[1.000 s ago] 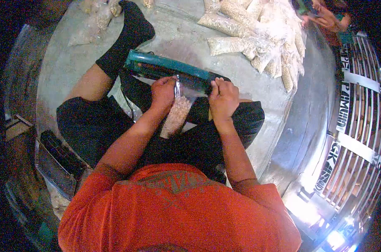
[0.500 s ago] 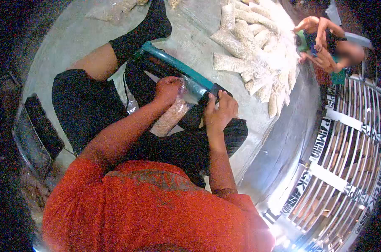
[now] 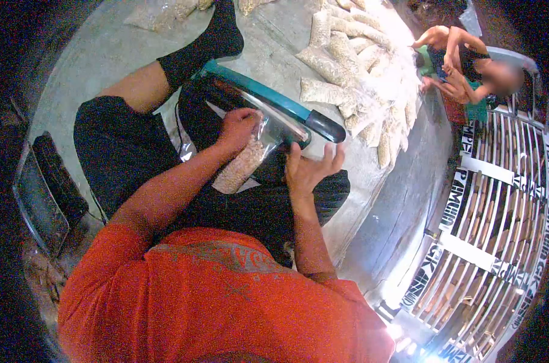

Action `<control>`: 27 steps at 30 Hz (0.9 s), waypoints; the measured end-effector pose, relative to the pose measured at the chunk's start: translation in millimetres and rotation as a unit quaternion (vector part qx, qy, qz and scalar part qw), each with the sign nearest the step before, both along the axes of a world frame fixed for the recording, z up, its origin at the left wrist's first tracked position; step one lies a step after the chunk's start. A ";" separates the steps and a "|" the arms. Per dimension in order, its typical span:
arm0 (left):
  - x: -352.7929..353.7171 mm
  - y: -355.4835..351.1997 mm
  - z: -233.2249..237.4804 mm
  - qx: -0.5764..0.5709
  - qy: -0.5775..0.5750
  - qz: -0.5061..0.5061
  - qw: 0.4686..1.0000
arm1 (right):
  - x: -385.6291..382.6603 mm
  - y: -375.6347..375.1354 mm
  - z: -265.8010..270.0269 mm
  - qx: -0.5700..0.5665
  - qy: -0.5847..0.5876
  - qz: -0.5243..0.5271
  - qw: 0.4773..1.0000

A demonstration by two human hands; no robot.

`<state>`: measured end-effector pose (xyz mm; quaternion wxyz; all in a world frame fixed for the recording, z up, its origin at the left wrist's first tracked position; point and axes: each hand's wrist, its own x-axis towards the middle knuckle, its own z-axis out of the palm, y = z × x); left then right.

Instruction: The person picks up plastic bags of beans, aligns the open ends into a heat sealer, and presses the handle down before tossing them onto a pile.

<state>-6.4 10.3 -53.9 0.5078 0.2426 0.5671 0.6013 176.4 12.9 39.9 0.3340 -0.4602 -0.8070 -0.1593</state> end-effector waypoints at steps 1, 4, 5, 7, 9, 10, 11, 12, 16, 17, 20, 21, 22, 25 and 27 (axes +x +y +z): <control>-0.6 1.6 -4.5 0.003 0.031 -0.009 0.999 | 10.9 -4.6 -18.5 -0.031 0.092 -0.015 0.995; 2.1 0.8 -4.5 0.030 -0.139 -0.002 0.990 | 12.7 -4.2 -29.8 -0.221 0.282 -0.086 0.930; 2.0 1.0 -4.4 0.031 -0.139 -0.005 0.990 | 13.9 6.4 -32.0 -0.343 0.292 -0.059 0.891; -0.7 0.2 0.5 -0.016 -0.060 -0.027 0.998 | 8.3 19.3 -33.0 -0.410 0.278 -0.020 0.869; -0.8 -0.2 2.6 -0.011 -0.057 -0.020 0.998 | -2.3 33.6 -25.0 -0.428 0.293 -0.008 0.855; -1.3 0.0 3.6 -0.006 -0.056 -0.012 0.998 | -7.7 37.8 -20.2 -0.447 0.306 0.004 0.841; -0.9 -1.8 4.9 -0.004 -0.053 -0.011 0.999 | -13.4 39.9 -15.8 -0.454 0.323 -0.019 0.830; -1.1 -5.4 11.5 -0.007 -0.036 -0.011 0.999 | -14.4 44.2 -16.1 -0.452 0.325 -0.015 0.831; 1.8 -4.9 11.6 0.022 -0.155 0.007 0.988 | -6.0 56.0 -40.9 -0.433 0.246 -0.055 0.866; 2.6 -4.3 8.7 0.004 -0.126 0.001 0.992 | 0.9 55.6 -51.5 -0.411 0.261 -0.037 0.873; 7.8 -16.2 3.7 0.027 -0.013 -0.014 0.999 | 13.0 37.0 -52.5 -0.393 0.272 -0.038 0.877; 6.1 -23.4 14.4 0.029 -0.012 -0.018 0.999 | 15.6 25.8 -49.1 -0.399 0.267 -0.053 0.875; 0.9 -34.2 35.7 0.008 0.020 -0.051 0.998 | 15.8 12.4 -39.4 -0.397 0.270 -0.057 0.875; 7.7 -58.3 71.0 0.001 0.025 -0.075 0.997 | 23.6 -21.3 -9.1 -0.504 0.377 -0.026 0.777; 11.1 -74.1 95.4 0.017 0.001 -0.083 0.996 | 18.7 -41.3 -0.7 -0.486 0.441 0.022 0.754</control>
